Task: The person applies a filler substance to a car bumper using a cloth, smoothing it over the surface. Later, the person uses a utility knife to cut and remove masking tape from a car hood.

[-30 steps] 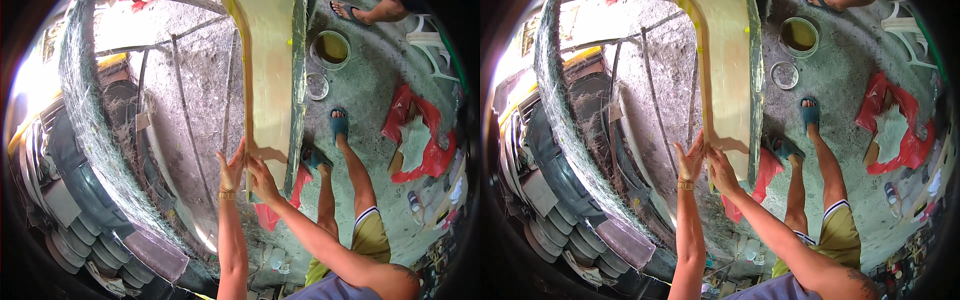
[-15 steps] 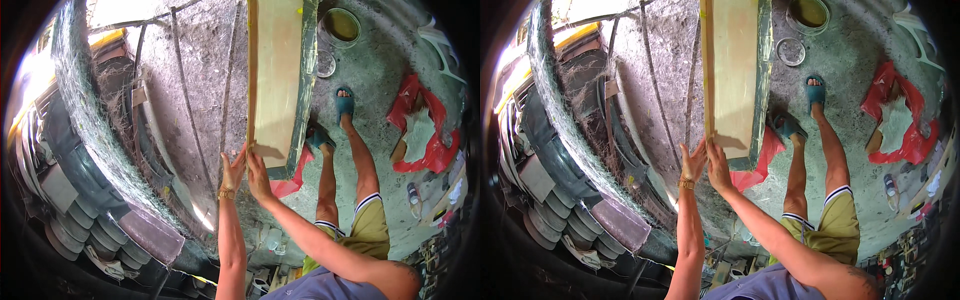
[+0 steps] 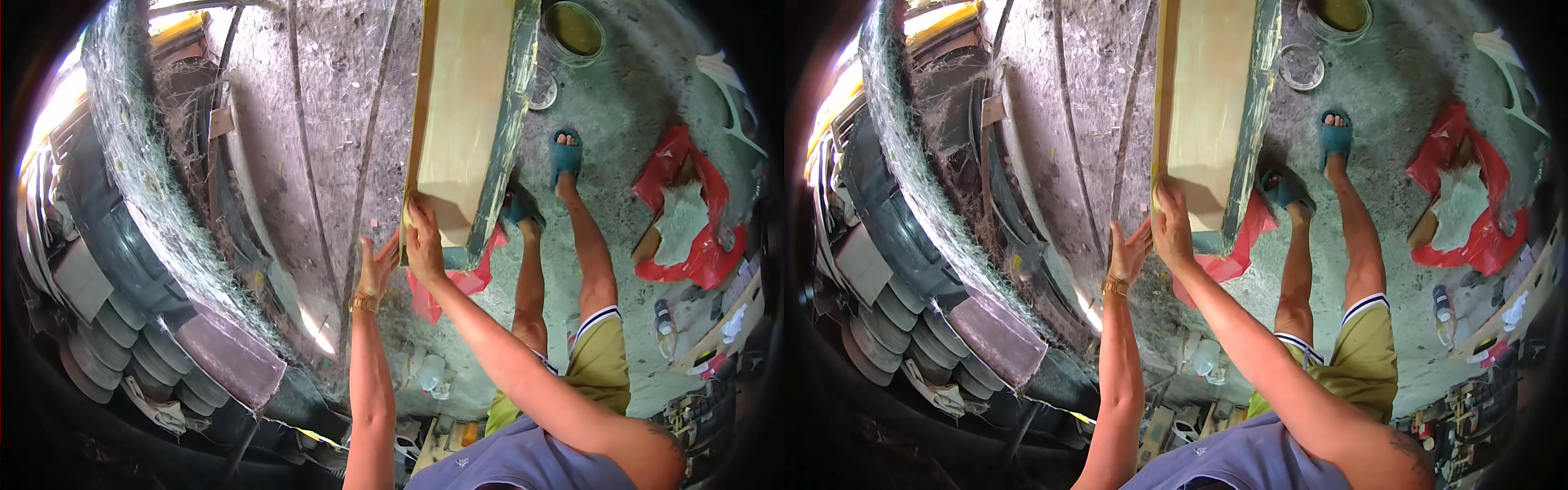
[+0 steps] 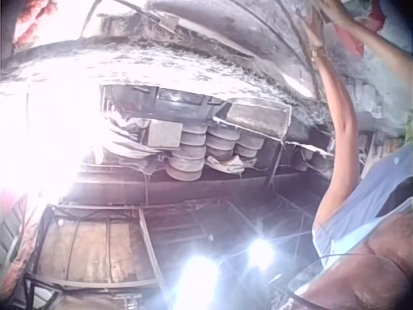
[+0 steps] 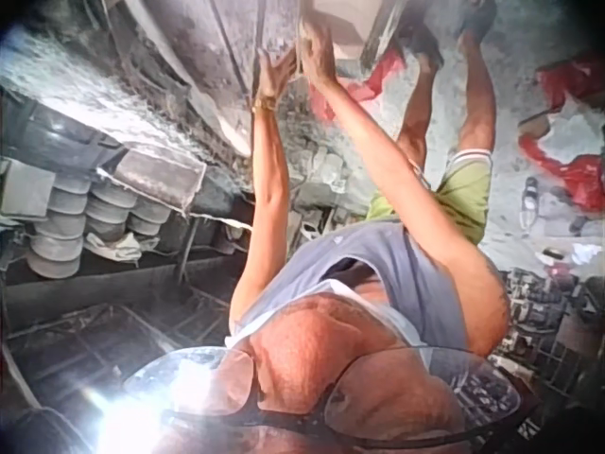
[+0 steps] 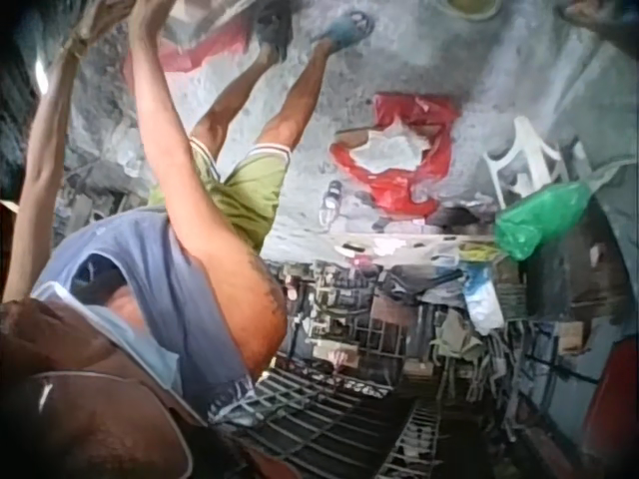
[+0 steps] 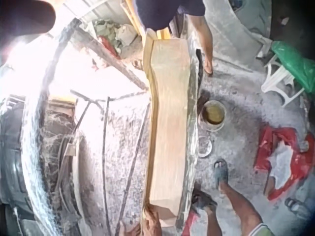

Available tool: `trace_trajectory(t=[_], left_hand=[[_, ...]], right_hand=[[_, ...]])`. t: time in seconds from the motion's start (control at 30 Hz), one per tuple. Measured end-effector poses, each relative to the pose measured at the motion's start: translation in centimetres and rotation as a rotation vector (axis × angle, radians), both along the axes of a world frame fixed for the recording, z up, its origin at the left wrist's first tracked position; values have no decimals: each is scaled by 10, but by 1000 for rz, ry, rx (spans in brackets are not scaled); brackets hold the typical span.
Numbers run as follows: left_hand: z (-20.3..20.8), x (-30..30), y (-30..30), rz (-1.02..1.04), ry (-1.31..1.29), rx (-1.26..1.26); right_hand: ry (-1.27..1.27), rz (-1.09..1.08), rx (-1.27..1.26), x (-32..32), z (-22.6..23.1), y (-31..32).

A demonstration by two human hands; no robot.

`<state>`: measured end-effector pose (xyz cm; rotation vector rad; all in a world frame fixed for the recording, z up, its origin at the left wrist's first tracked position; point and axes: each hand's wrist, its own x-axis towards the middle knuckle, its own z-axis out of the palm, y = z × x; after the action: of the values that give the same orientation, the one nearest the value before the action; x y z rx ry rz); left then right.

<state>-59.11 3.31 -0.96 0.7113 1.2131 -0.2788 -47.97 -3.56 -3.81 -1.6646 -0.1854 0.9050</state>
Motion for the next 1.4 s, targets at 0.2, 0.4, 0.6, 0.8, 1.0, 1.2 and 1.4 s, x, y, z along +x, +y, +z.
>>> trace_trajectory(t=[0.2, 0.4, 0.6, 0.8, 1.0, 1.2, 1.4], left_hand=[[6, 7, -3, -6, -46, 17], [6, -12, -8, 23, 15, 11], [0, -18, -10, 60, 7, 23], [2, -14, -8, 69, 14, 28], [-4, -25, -14, 163, -58, 94], [26, -54, -56, 459, 114, 537], [66, -90, -155, 553, 290, 498]], right_hand=[[265, 302, -69, -62, 8, -63], [-391, 310, -126, 71, 18, -14], [-573, 514, -305, 51, -13, 8], [-606, 740, -272, -24, 1, -40], [-215, 1057, -158, -11, 33, -79], [-580, 594, -125, 112, 30, -26], [-592, 467, -267, 30, -21, -34]])
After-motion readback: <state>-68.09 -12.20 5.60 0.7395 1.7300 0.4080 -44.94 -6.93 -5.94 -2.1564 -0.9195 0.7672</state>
